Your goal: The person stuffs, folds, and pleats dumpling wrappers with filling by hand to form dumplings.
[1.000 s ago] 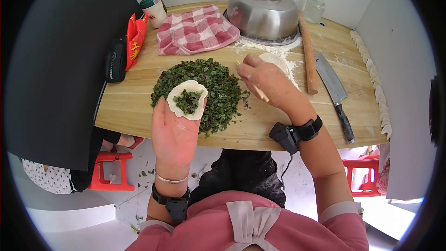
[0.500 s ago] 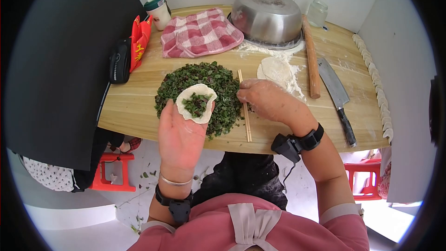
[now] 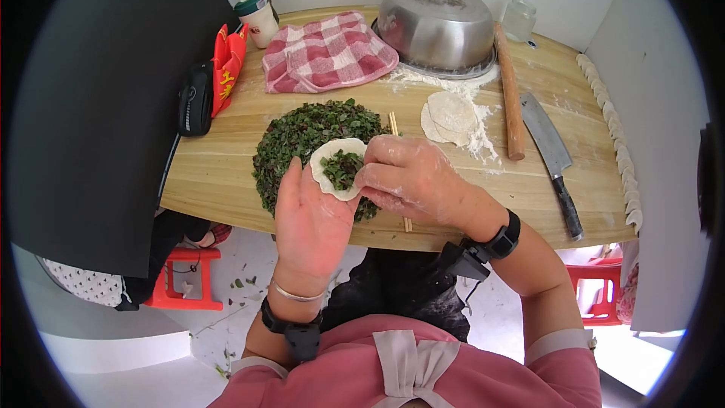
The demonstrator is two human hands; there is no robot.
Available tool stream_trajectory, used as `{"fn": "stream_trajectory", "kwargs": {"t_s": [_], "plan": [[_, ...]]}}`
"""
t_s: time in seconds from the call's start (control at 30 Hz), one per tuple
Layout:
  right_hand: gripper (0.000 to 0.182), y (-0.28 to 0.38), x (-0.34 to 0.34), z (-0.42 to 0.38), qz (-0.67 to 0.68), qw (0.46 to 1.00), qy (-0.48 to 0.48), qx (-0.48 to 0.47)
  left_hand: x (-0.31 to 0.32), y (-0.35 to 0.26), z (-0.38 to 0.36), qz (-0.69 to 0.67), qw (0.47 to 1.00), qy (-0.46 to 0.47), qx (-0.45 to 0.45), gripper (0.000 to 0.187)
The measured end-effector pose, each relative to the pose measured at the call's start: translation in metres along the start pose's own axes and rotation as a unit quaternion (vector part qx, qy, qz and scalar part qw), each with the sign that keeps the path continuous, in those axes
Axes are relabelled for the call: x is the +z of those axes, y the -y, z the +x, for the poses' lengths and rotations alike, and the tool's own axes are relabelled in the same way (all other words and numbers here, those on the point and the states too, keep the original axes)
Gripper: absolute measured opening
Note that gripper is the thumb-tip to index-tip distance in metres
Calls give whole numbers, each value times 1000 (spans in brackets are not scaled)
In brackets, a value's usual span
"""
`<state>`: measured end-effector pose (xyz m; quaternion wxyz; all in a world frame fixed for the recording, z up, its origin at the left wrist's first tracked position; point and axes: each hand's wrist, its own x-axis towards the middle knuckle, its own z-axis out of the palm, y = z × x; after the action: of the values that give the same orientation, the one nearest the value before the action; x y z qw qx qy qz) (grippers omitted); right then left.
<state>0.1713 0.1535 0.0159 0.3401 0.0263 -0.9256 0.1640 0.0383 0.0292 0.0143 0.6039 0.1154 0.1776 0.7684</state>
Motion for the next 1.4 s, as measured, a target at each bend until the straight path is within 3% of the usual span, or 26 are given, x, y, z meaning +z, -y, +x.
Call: {"fn": "stream_trajectory", "kwargs": {"t_s": [0.23, 0.3, 0.77, 0.83, 0.93, 1.07, 1.2, 1.4], "plan": [[16, 3, -6, 4, 75, 989, -95, 82, 3, 16, -1, 154, 988, 21, 19, 37], [15, 1, -6, 4, 69, 988, -108, 92, 5, 21, -1, 293, 953, 24, 72, 39], [18, 4, -7, 3, 141, 968, -102, 178, -1, 26, 2, 284, 955, 4, 80, 25], [19, 5, -7, 3, 144, 969, -105, 173, -2, 22, 0, 399, 914, -20, 74, 28], [20, 7, -8, 3, 145, 972, -104, 153, -9, 17, 1, 430, 900, -11, 68, 28], [23, 6, -6, 4, 123, 981, -115, 93, -11, 16, 1, 389, 917, -19, 84, 23], [30, 6, -13, 5, 124, 978, -132, 107, -10, 7, -1, 275, 957, -38, 89, 25], [31, -4, -12, 1, 105, 990, -7, 91, -13, 1, -3, 240, 965, -22, 103, 23]]}}
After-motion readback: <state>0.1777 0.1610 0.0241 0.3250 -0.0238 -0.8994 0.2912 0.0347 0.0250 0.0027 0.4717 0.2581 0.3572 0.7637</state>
